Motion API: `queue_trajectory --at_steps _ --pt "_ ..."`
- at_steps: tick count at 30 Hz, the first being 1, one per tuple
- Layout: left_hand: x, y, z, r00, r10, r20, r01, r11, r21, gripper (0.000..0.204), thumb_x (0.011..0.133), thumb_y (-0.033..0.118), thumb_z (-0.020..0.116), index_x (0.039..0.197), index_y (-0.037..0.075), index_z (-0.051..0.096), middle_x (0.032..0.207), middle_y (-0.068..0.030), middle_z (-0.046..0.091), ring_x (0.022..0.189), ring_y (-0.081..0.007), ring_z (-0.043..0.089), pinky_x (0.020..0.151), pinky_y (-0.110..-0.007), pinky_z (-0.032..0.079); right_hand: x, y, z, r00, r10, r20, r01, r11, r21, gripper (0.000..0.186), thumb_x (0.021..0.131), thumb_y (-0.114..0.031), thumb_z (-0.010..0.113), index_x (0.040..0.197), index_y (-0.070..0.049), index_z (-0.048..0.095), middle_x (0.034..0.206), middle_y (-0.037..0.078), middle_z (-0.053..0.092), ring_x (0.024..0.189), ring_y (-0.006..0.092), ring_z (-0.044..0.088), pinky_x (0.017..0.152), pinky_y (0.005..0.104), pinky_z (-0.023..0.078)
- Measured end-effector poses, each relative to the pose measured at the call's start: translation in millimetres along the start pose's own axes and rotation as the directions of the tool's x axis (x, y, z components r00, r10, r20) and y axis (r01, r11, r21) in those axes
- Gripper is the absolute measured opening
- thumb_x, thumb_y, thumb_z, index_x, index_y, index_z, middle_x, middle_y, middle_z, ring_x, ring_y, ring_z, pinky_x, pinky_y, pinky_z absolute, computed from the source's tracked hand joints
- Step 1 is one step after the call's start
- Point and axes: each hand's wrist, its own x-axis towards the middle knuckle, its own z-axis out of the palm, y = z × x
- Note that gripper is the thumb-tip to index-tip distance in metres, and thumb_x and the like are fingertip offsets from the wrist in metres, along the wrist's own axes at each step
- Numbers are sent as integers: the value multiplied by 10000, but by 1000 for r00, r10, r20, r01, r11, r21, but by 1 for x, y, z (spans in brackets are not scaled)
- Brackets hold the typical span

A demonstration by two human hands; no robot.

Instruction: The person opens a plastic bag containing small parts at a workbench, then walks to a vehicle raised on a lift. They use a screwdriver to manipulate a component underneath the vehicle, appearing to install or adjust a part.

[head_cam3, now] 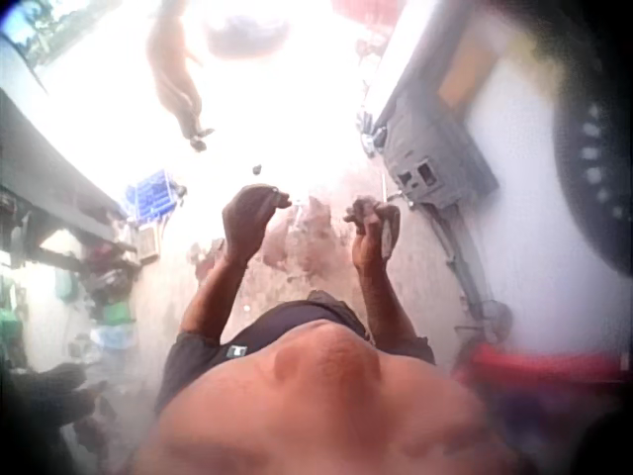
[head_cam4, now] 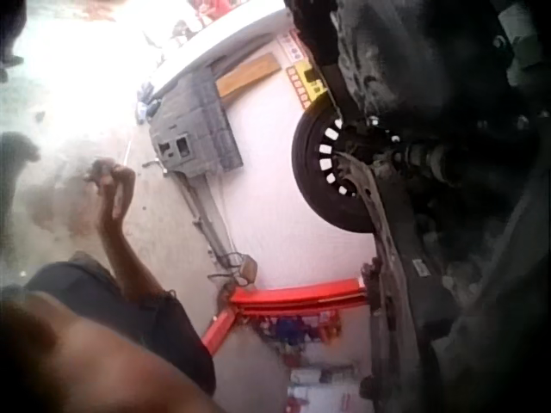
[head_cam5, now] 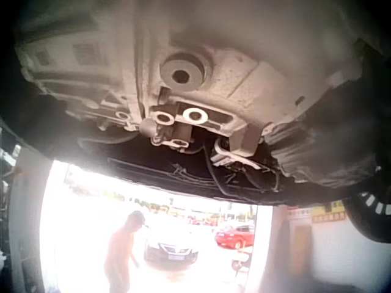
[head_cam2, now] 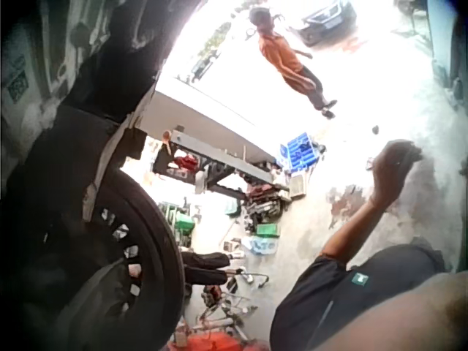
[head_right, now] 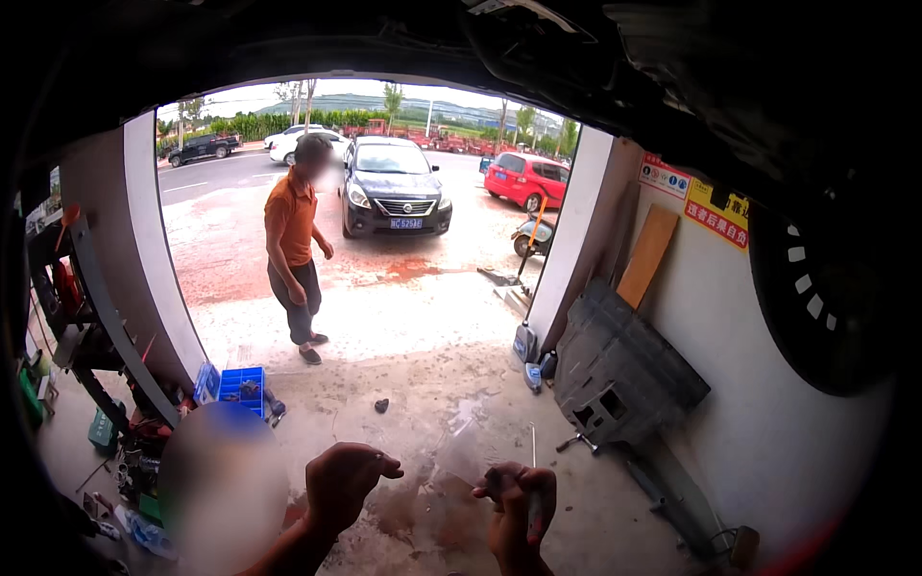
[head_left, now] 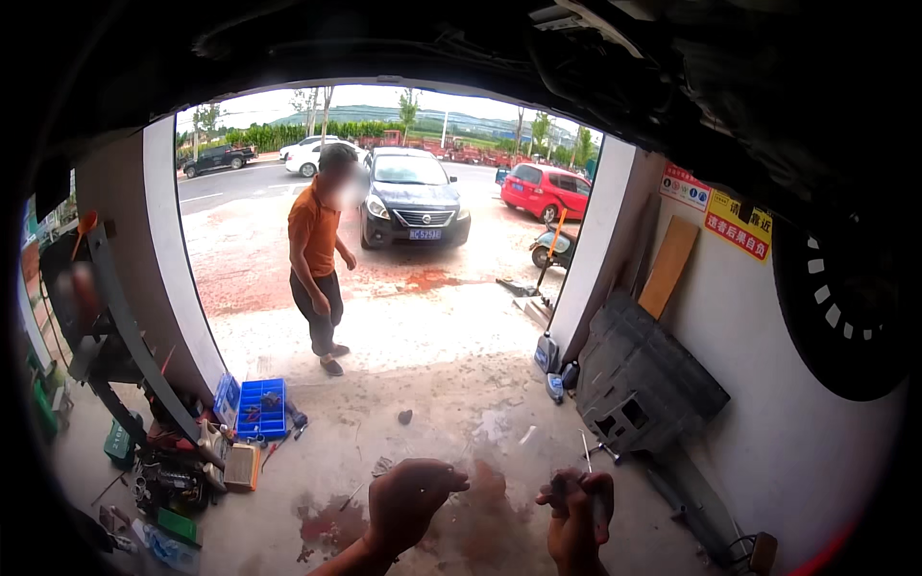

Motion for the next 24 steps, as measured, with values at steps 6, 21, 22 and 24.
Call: queue_trajectory --at_steps 6,21,22,24 --pt "53 -28 21 998 46 29 -45 998 -46 92 918 -49 624 1004 -61 592 884 -183 727 831 -245 732 761 -340 594 43 2 -37 988 -144 -52 129 966 -224 279 898 -119 647 988 -87 386 901 157 620 708 232 641 595 381 572" --pt "290 43 95 834 539 120 -549 833 72 118 861 29 702 977 44 721 996 -53 707 882 -128 686 791 -254 543 180 17 -49 921 -377 100 390 901 -189 237 907 -164 668 947 -102 443 903 106 576 754 199 616 609 335 578" --pt "296 55 93 764 624 164 -644 722 253 116 869 25 693 981 39 714 1002 -46 707 900 -129 688 788 -258 550 183 18 -42 911 -397 111 410 900 -150 231 909 -155 661 940 -98 439 899 108 574 750 197 614 608 332 578" --pt "313 60 89 719 671 184 -695 680 234 138 847 29 705 982 58 711 1009 -54 711 901 -152 695 788 -269 560 189 21 -29 917 -389 90 398 907 -139 223 902 -140 657 927 -98 440 883 109 572 741 192 601 603 330 566"
